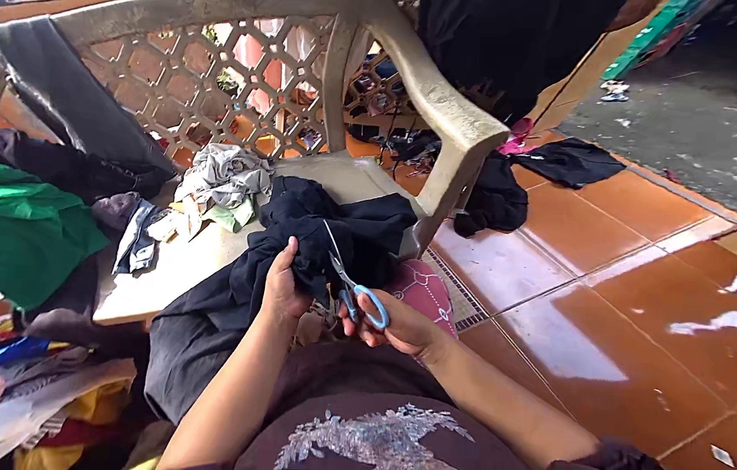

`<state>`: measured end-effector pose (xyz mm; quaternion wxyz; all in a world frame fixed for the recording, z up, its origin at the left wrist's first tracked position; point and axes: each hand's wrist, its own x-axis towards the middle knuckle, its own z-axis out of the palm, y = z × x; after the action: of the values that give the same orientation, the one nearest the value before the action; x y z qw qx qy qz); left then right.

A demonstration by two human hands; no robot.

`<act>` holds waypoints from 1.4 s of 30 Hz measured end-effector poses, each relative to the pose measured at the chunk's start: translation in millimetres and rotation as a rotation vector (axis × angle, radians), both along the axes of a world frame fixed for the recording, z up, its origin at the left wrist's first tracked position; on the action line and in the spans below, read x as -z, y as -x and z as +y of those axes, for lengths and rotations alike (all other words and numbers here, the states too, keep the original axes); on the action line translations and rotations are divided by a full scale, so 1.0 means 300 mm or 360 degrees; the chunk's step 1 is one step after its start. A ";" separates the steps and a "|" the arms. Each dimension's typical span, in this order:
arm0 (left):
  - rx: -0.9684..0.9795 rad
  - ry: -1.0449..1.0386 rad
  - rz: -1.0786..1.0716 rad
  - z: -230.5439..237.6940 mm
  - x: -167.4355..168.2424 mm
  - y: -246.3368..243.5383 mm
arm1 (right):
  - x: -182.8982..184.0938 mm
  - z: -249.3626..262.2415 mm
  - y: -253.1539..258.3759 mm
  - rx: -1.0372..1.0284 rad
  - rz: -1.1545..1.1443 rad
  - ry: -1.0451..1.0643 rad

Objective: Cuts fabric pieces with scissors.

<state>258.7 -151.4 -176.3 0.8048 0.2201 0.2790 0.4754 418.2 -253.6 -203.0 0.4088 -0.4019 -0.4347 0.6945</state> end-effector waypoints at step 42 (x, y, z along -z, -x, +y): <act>0.0086 -0.0106 0.0242 -0.028 0.056 0.012 | -0.015 -0.008 0.041 0.0327 -0.0031 0.0125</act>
<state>255.2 -159.9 -193.1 0.7860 0.2895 0.3175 0.4445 405.9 -256.0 -198.4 0.4577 -0.4668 -0.3675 0.6615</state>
